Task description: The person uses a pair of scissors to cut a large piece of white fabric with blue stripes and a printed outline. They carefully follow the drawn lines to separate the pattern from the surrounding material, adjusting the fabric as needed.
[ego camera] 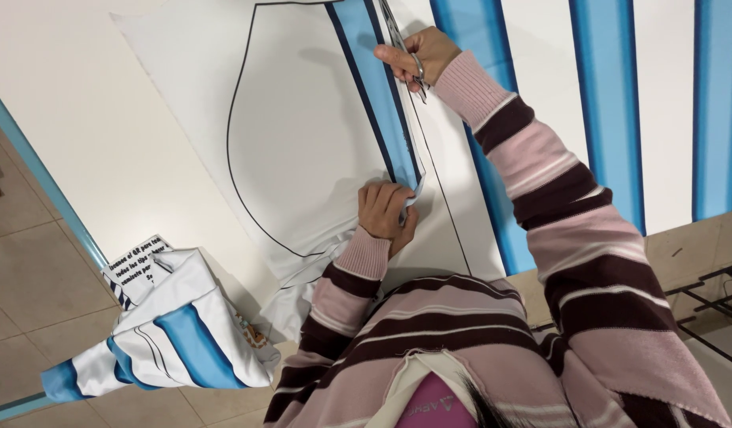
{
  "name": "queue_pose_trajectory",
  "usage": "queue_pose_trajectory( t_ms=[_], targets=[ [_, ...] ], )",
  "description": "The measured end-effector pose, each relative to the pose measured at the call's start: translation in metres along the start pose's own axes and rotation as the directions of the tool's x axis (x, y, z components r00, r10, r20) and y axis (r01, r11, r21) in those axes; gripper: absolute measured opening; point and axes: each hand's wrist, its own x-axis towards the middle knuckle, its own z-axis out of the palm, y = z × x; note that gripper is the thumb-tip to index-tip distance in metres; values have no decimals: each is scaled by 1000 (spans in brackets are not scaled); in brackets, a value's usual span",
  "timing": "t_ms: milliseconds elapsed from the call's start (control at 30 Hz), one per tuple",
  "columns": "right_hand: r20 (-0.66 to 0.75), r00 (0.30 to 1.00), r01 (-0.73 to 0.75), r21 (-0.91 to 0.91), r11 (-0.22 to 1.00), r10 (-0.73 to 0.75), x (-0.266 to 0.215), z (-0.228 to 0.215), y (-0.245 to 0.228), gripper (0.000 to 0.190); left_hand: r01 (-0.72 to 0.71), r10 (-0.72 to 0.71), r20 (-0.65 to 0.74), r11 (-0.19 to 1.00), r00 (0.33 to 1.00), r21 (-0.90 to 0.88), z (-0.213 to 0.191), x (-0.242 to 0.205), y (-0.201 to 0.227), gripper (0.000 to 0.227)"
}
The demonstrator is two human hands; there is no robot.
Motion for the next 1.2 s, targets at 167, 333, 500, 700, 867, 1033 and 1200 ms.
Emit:
queue_pose_trajectory(
  t_ms=[167,333,500,700,867,1033,1200],
  targets=[
    [-4,999,37,-12,999,-37,-2,-1,0,53,-4,4,-3,1000,1000,-6,-1,1,1,32],
    [21,998,54,4,999,-54,0,-2,-6,55,-8,7,-8,1000,1000,-11,-1,1,1,31],
    [3,999,-37,-84,996,37,15,-5,-22,56,8,-8,-2,1000,1000,-7,0,1,1,30],
    [-13,1000,3,-74,997,-4,14,-6,-27,57,16,-15,13,1000,1000,-7,-1,2,2,30],
    [-27,999,26,-130,991,-30,17,-6,-20,58,7,-7,1,1000,1000,-11,-1,2,1,30],
    [-60,998,7,-127,992,-15,22,-7,-13,55,8,-8,5,1000,1000,-12,-2,1,1,30],
    [-43,997,57,-101,993,-61,28,-9,-5,55,11,-11,5,1000,1000,-14,-2,1,1,30]
  ],
)
